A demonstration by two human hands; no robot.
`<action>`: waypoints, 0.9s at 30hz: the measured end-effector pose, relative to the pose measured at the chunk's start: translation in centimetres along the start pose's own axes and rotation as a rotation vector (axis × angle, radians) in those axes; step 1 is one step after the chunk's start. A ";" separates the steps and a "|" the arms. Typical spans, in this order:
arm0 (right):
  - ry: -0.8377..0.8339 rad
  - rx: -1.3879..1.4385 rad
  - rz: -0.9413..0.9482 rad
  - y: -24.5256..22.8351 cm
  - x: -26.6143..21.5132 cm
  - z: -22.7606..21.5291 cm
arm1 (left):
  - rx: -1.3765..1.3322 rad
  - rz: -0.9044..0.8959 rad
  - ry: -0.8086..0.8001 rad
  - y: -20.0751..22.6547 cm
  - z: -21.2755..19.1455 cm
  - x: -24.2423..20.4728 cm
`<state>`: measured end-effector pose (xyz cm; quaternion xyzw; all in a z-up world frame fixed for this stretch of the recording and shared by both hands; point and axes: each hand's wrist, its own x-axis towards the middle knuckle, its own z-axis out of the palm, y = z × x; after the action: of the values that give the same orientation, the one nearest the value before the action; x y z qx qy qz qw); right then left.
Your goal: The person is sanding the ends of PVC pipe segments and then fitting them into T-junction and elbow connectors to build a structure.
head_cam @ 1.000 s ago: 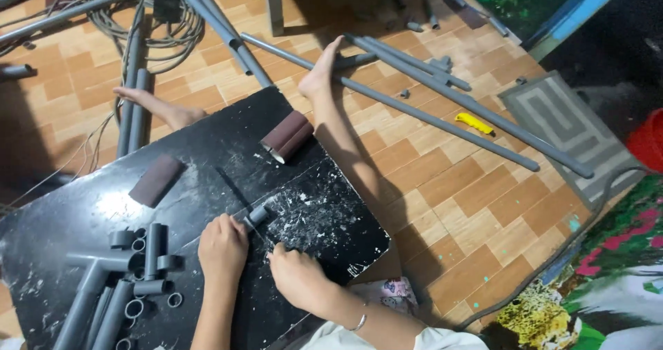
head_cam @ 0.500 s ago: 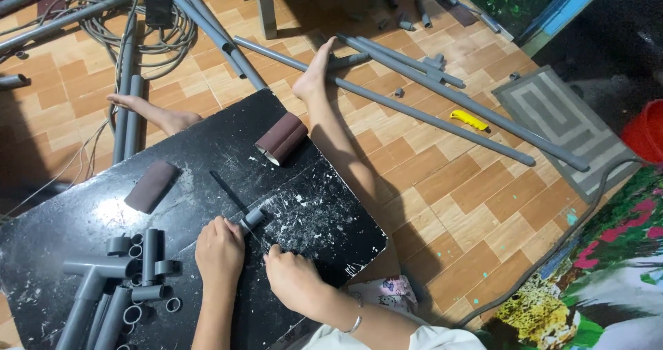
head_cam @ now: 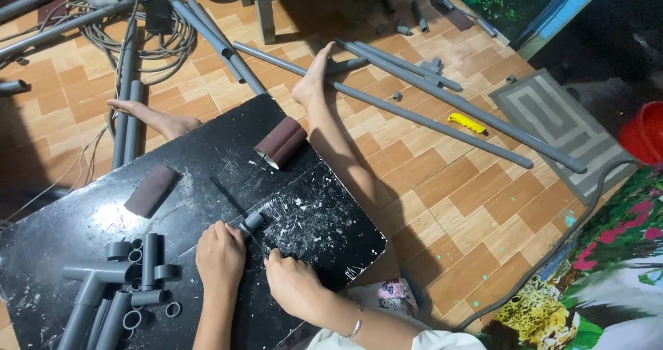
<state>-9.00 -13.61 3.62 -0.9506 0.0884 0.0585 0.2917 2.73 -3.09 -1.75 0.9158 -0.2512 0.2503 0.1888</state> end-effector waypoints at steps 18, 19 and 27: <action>-0.400 0.082 0.222 3.0 -6.9 -1.3 | 0.069 -0.091 -0.020 -0.7 0.2 0.4; -0.375 0.068 0.212 3.4 -7.1 -1.0 | 0.072 -0.085 -0.020 -0.7 0.2 0.4; -0.155 -0.006 0.033 0.9 -1.5 -0.9 | -0.057 0.001 -0.088 -1.2 0.0 0.4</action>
<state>-10.62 -14.65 4.16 -0.9424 0.0812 0.1371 0.2940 3.67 -2.29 -1.77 0.9200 -0.2669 0.2025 0.2034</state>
